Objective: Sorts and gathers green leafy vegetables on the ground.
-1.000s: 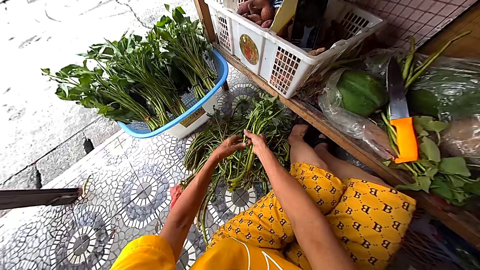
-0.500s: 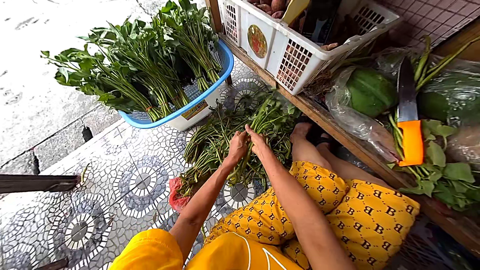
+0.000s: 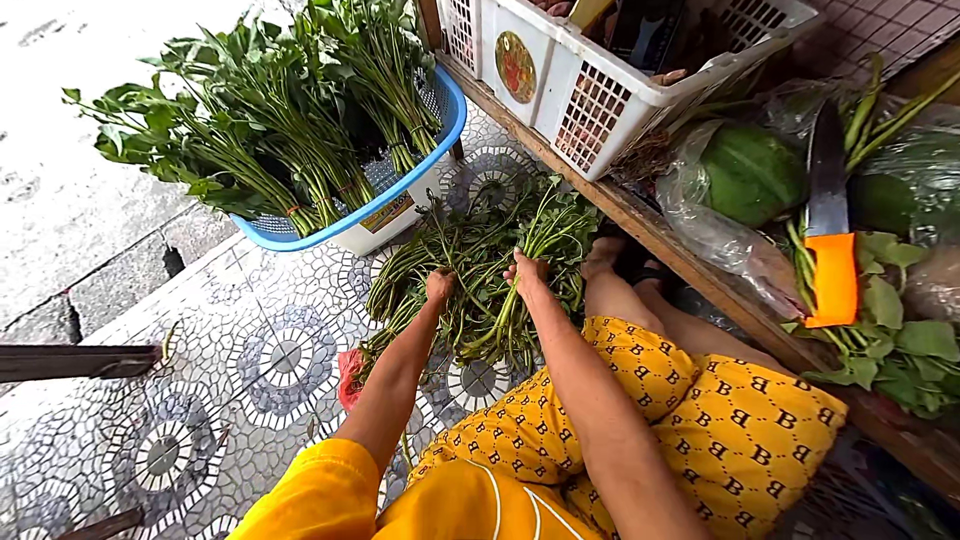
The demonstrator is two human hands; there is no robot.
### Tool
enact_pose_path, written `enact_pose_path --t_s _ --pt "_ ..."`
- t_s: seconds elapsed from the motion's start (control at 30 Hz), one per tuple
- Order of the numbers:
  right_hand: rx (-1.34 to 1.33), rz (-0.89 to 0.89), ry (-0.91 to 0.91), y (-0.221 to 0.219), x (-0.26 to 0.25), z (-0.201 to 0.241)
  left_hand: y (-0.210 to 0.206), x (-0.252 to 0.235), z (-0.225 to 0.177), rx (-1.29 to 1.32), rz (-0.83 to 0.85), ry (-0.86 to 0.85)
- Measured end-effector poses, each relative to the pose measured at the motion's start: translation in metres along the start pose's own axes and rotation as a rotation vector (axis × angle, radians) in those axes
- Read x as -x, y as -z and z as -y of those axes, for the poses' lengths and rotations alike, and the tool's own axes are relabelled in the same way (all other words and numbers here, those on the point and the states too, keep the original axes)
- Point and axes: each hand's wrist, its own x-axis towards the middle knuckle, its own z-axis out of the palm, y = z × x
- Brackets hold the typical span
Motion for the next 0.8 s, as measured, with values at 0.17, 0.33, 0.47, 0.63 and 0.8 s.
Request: enact_pose_path --t_s 0.17,0.33,0.47,0.63,0.8 --pt "0.008 0.001 0.008 0.001 -0.003 0.001 0.022 0.009 -0.012 0.042 -0.205 0.0" --pt "-0.015 -0.017 -0.015 0.001 -0.003 0.002 0.002 0.025 -0.014 -0.415 -0.224 -0.152" --pt "-0.107 -0.022 -0.037 0.001 0.006 0.007 -0.011 0.035 -0.03 -0.316 0.026 0.073" --pt "-0.202 0.032 -0.027 0.001 0.002 0.008 0.012 0.062 -0.055 0.022 -0.127 -0.215" --pt "-0.216 0.222 0.022 -0.01 0.006 0.001 0.029 0.07 -0.057 0.208 0.007 -0.338"
